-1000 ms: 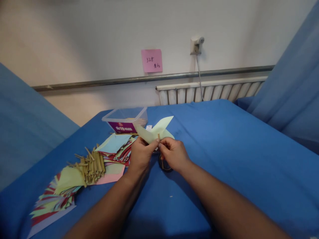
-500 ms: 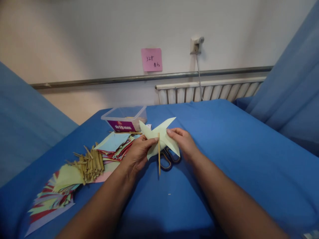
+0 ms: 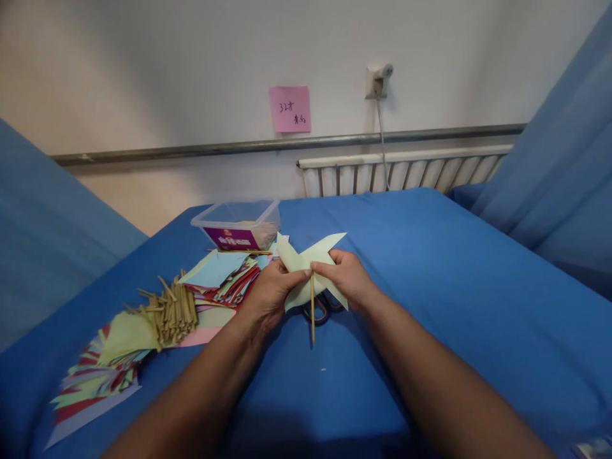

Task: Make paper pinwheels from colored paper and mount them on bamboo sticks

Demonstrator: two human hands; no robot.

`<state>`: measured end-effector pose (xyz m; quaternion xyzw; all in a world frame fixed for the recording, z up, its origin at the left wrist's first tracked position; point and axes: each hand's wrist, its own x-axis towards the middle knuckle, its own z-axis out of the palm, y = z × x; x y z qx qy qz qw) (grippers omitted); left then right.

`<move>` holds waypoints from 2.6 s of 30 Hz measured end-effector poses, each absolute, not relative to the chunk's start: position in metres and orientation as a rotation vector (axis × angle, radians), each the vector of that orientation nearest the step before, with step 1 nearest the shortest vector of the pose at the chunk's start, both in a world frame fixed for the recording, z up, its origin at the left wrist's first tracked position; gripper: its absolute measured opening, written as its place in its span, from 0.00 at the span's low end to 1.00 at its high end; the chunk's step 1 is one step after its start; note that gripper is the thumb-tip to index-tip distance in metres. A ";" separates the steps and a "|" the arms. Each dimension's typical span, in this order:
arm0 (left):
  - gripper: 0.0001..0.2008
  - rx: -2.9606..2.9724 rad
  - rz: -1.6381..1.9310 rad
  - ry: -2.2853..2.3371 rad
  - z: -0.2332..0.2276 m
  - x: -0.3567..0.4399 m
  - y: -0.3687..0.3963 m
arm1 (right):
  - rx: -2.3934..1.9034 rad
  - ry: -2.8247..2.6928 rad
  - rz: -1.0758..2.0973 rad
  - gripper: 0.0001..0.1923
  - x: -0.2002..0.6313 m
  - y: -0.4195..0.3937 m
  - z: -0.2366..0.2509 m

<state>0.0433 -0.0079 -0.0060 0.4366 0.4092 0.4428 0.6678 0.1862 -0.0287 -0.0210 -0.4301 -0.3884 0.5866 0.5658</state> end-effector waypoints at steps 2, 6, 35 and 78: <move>0.24 0.993 1.013 0.951 -0.007 0.044 -0.008 | -1.009 -0.918 1.359 0.15 0.185 -0.028 -0.021; 0.24 0.989 0.990 0.948 -0.008 0.044 -0.007 | -0.997 -0.885 1.372 0.14 0.182 -0.029 -0.019; 0.21 0.990 0.939 0.879 -0.003 0.040 -0.007 | -1.029 -0.906 1.345 0.17 0.182 -0.027 -0.022; 0.21 0.880 1.153 0.945 0.003 0.030 0.004 | -0.892 -0.818 1.627 0.25 0.177 -0.027 -0.030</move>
